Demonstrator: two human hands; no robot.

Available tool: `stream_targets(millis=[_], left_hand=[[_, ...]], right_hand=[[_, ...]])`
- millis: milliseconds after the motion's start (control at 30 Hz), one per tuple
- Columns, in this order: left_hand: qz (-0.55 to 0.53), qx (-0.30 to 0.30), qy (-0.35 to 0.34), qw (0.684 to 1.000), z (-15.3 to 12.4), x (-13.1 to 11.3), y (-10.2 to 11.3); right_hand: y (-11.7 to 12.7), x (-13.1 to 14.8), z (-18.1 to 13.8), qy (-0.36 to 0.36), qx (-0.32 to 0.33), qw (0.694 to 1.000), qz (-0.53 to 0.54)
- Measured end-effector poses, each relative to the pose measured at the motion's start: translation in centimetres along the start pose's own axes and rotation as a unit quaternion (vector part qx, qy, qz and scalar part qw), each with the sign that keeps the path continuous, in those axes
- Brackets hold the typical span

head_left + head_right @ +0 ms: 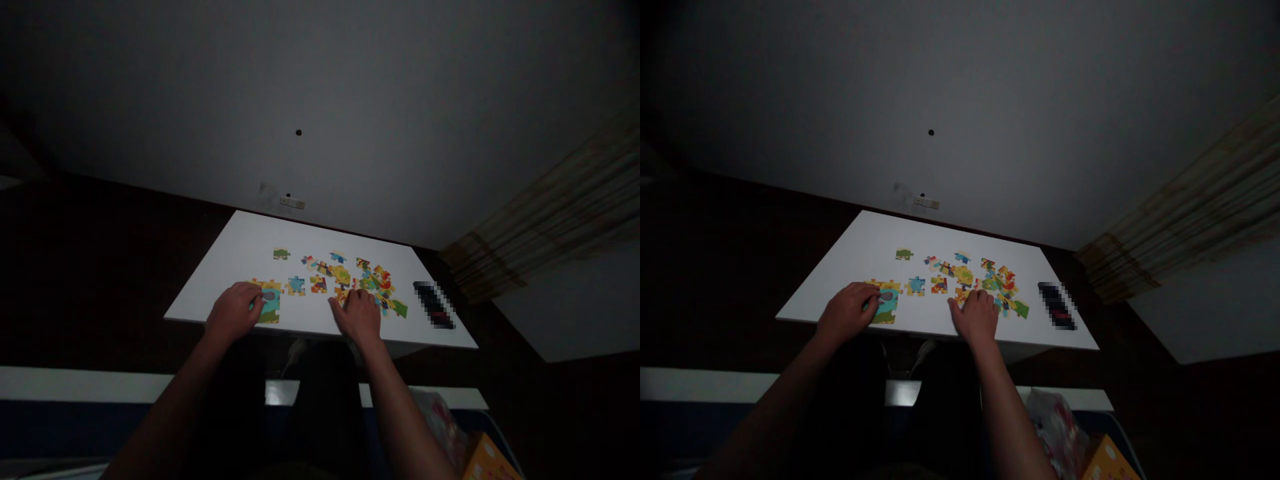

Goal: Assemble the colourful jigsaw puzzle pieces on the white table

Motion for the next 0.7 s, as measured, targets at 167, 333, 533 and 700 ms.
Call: stream_targets(millis=[167, 333, 533, 700], left_hand=[[0.001, -0.004, -0.009, 1.000, -0.1, 0.0, -0.1], [0.002, -0.012, -0.017, 1.000, -0.2, -0.1, -0.2], [0.004, -0.025, -0.030, 0.999, -0.3, 0.0, -0.3], [0.004, -0.055, -0.056, 0.997, -0.7, 0.1, -0.5]], right_hand=[[-0.3, 0.8, 1.1, -0.044, 0.091, 0.995, 0.027], [-0.3, 0.5, 2.0, -0.078, 0.146, 0.985, 0.048], [-1.0, -0.3, 2.5, -0.035, 0.141, 0.982, 0.119], [-1.1, -0.5, 2.6, 0.021, 0.083, 0.965, 0.247]])
Point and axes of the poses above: each hand's wrist, its own z-axis towards the middle knuckle, its own y-axis out of the back of the hand, x = y × z, the point moved 2 cm from there along z, towards the middle knuckle, and after that the axes turned 10 degrees about x, right-handed, at the moved point
